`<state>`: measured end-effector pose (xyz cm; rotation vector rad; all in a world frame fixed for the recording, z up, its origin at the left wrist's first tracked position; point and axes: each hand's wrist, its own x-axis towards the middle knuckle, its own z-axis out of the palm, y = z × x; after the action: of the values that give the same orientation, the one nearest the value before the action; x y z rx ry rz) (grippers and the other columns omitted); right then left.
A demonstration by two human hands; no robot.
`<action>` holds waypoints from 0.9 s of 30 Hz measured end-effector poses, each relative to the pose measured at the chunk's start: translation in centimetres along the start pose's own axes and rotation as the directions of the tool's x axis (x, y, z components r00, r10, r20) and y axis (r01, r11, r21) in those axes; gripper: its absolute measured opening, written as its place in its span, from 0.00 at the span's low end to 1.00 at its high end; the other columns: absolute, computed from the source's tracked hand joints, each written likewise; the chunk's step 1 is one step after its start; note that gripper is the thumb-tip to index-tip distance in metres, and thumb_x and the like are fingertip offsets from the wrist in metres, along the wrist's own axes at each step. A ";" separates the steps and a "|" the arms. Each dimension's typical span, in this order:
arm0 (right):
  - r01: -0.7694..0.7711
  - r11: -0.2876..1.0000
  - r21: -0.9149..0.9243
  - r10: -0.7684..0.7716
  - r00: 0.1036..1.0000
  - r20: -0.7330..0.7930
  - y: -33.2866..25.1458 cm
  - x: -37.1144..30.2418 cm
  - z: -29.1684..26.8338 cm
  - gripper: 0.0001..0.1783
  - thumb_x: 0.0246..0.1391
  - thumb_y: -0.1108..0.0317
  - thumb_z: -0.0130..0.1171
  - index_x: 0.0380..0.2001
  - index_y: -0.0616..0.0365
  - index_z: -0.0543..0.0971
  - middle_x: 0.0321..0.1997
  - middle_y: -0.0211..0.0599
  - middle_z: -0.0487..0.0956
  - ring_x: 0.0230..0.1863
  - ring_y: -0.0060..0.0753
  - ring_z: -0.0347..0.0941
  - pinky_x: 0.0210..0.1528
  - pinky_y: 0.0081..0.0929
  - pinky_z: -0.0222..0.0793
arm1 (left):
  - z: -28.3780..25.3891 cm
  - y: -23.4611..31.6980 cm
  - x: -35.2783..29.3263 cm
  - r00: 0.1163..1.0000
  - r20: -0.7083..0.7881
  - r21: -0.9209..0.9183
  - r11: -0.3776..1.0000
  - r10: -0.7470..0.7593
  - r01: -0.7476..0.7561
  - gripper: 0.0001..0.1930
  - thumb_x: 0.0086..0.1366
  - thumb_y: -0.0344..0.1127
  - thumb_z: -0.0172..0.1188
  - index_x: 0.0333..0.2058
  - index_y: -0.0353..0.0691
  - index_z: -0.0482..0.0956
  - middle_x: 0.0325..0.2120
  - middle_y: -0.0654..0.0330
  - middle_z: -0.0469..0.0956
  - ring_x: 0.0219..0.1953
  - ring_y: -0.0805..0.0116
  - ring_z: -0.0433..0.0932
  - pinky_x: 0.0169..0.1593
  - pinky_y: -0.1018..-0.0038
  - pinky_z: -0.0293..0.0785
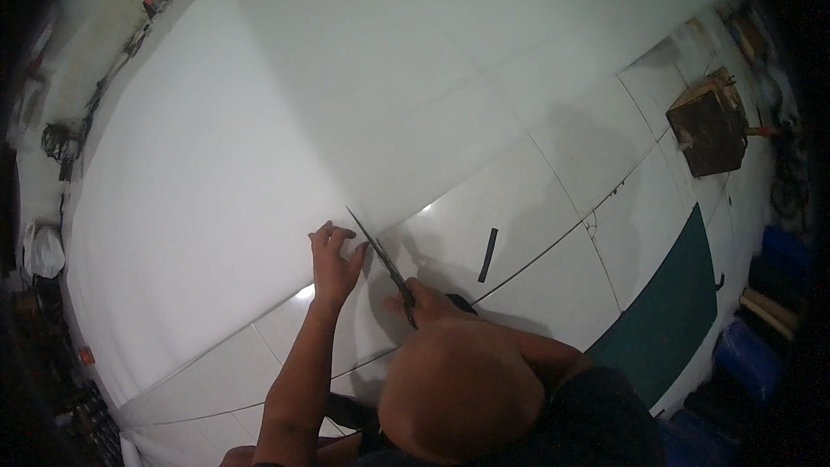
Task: The person cuts a large white foam sheet into smaller rectangular pieces using a pair of scissors. They repeatedly measure the foam against a small round tin, cut along the edge, and then fold the cut piece over the tin to verify the size before continuing the process.
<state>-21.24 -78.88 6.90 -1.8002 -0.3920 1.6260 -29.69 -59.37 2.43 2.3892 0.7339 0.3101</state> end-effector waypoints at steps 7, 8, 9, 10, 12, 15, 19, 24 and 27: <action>0.138 0.989 -0.044 -0.140 0.989 -0.056 4.5 3.1 1.4 0.30 0.58 0.44 0.57 0.45 0.64 0.70 0.43 0.52 0.76 0.48 0.45 0.73 0.52 0.37 0.63 | 0.4 0.1 0.2 1.000 -0.013 -0.052 0.998 0.016 -0.016 0.15 0.53 0.30 0.68 0.40 0.42 0.77 0.43 0.53 0.70 0.61 0.42 0.65 0.66 0.37 0.45; 0.159 0.986 -0.054 -0.163 0.982 -0.093 5.0 3.4 1.6 0.26 0.59 0.49 0.59 0.42 0.64 0.70 0.38 0.46 0.77 0.42 0.38 0.74 0.48 0.34 0.66 | 0.4 0.1 0.1 1.000 -0.012 -0.056 0.998 0.012 -0.012 0.15 0.53 0.30 0.68 0.40 0.42 0.77 0.43 0.53 0.70 0.61 0.42 0.65 0.66 0.36 0.46; 0.178 0.982 -0.065 -0.185 0.975 -0.122 5.0 3.6 2.0 0.22 0.60 0.54 0.61 0.39 0.64 0.70 0.34 0.40 0.77 0.37 0.31 0.74 0.44 0.30 0.68 | 0.2 -0.2 -0.1 1.000 -0.014 -0.048 0.999 0.003 -0.003 0.15 0.53 0.30 0.68 0.39 0.42 0.77 0.43 0.53 0.70 0.61 0.42 0.65 0.66 0.36 0.46; 0.217 0.975 -0.055 -0.223 0.964 -0.147 5.7 3.9 2.1 0.21 0.60 0.54 0.61 0.38 0.63 0.70 0.33 0.39 0.77 0.36 0.30 0.74 0.43 0.29 0.68 | 0.3 0.1 0.1 1.000 -0.017 -0.051 0.999 0.003 -0.004 0.14 0.53 0.30 0.69 0.39 0.42 0.77 0.42 0.53 0.71 0.60 0.42 0.65 0.66 0.36 0.47; 0.301 0.953 -0.034 -0.302 0.936 -0.181 6.1 4.7 2.6 0.20 0.60 0.55 0.61 0.36 0.63 0.70 0.31 0.39 0.77 0.34 0.29 0.73 0.41 0.29 0.68 | 0.3 0.0 0.1 1.000 -0.021 -0.047 0.999 -0.003 0.002 0.14 0.53 0.30 0.69 0.39 0.42 0.77 0.42 0.53 0.71 0.60 0.42 0.65 0.65 0.36 0.48; 0.309 0.944 -0.117 -0.327 0.920 -0.215 4.5 3.5 2.6 0.19 0.60 0.55 0.61 0.31 0.61 0.70 0.26 0.35 0.75 0.29 0.25 0.68 0.36 0.28 0.67 | 0.1 -0.5 -0.2 0.999 -0.031 -0.044 0.999 -0.006 0.004 0.14 0.53 0.31 0.69 0.38 0.42 0.77 0.42 0.54 0.71 0.60 0.42 0.66 0.65 0.35 0.48; 0.331 0.927 -0.175 -0.368 0.893 -0.260 5.0 3.7 2.1 0.19 0.60 0.55 0.61 0.27 0.59 0.70 0.20 0.31 0.69 0.25 0.23 0.63 0.30 0.27 0.64 | 0.4 -0.6 0.0 0.998 -0.054 -0.063 0.998 0.027 -0.031 0.13 0.54 0.31 0.69 0.38 0.42 0.78 0.42 0.54 0.72 0.60 0.42 0.66 0.65 0.36 0.49; 0.335 0.937 -0.103 -0.350 0.900 -0.259 4.5 6.4 1.9 0.20 0.61 0.53 0.59 0.25 0.57 0.69 0.18 0.26 0.66 0.21 0.19 0.62 0.25 0.24 0.62 | 0.3 -1.2 -0.5 0.999 -0.029 -0.044 0.998 0.037 -0.039 0.11 0.57 0.31 0.66 0.39 0.41 0.79 0.41 0.52 0.72 0.59 0.42 0.67 0.66 0.37 0.49; 0.380 0.922 -0.077 -0.386 0.880 -0.279 2.6 9.6 1.1 0.21 0.62 0.52 0.58 0.24 0.56 0.69 0.17 0.24 0.66 0.19 0.19 0.62 0.22 0.23 0.60 | -0.3 -1.4 0.0 0.998 0.008 -0.086 0.995 0.057 -0.056 0.10 0.58 0.30 0.65 0.39 0.40 0.79 0.41 0.51 0.72 0.59 0.42 0.67 0.66 0.38 0.49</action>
<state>-21.11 -74.46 -2.12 -1.8034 -0.5884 1.0713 -30.38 -58.26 1.80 2.3316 0.6361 0.3450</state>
